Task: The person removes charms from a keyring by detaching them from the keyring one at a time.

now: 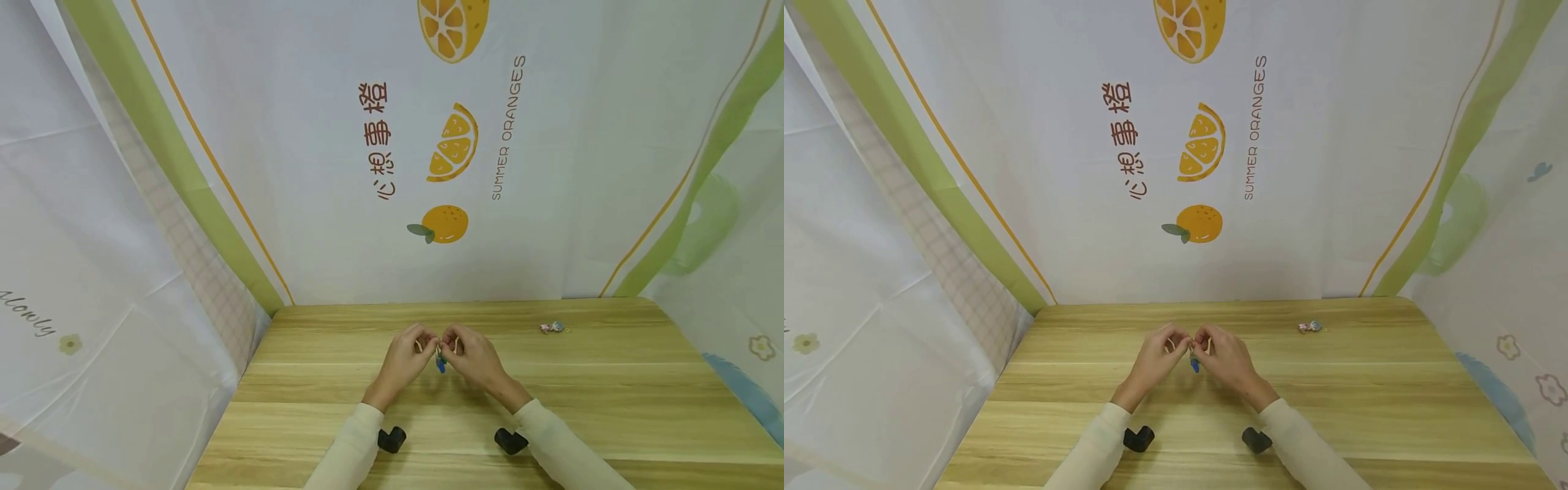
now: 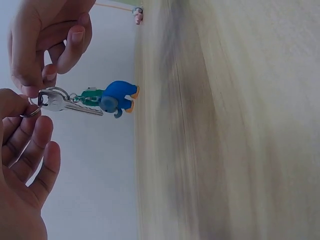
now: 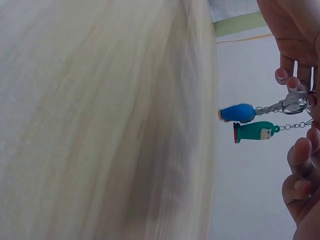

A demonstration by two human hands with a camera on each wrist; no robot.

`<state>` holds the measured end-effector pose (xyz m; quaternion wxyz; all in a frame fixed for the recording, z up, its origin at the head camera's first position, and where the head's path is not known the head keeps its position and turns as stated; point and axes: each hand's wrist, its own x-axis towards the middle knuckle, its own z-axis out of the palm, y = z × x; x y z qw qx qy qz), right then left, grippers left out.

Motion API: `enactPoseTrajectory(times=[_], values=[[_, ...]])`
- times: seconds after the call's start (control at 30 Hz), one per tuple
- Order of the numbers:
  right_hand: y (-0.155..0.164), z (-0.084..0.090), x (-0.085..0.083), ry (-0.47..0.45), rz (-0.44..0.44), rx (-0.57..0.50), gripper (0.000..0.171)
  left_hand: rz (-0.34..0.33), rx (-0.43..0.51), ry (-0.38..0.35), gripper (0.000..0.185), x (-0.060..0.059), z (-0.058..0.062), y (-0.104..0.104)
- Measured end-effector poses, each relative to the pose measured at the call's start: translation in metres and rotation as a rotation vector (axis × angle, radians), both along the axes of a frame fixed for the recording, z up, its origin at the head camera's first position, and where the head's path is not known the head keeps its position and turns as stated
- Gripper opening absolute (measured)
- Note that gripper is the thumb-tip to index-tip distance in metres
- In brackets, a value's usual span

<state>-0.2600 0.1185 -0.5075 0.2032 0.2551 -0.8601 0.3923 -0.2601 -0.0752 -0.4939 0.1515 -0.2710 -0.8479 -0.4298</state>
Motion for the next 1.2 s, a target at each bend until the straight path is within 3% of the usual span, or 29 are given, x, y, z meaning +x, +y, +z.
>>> enactPoseTrajectory(times=[0.47,0.8,1.2], values=[[0.0008,-0.0007,0.0005,0.016,-0.025,0.013,0.016,0.007,-0.025,-0.053,0.008,0.0018,0.001,0.003],[0.0005,-0.0002,0.0008,0.023,-0.015,0.022,0.015,0.018,-0.058,-0.007,0.009,0.0018,-0.0008,0.0029],[0.0011,0.0017,0.0013,-0.039,0.011,0.002,0.014,0.038,-0.071,0.017,0.008,0.0017,-0.0004,0.003]])
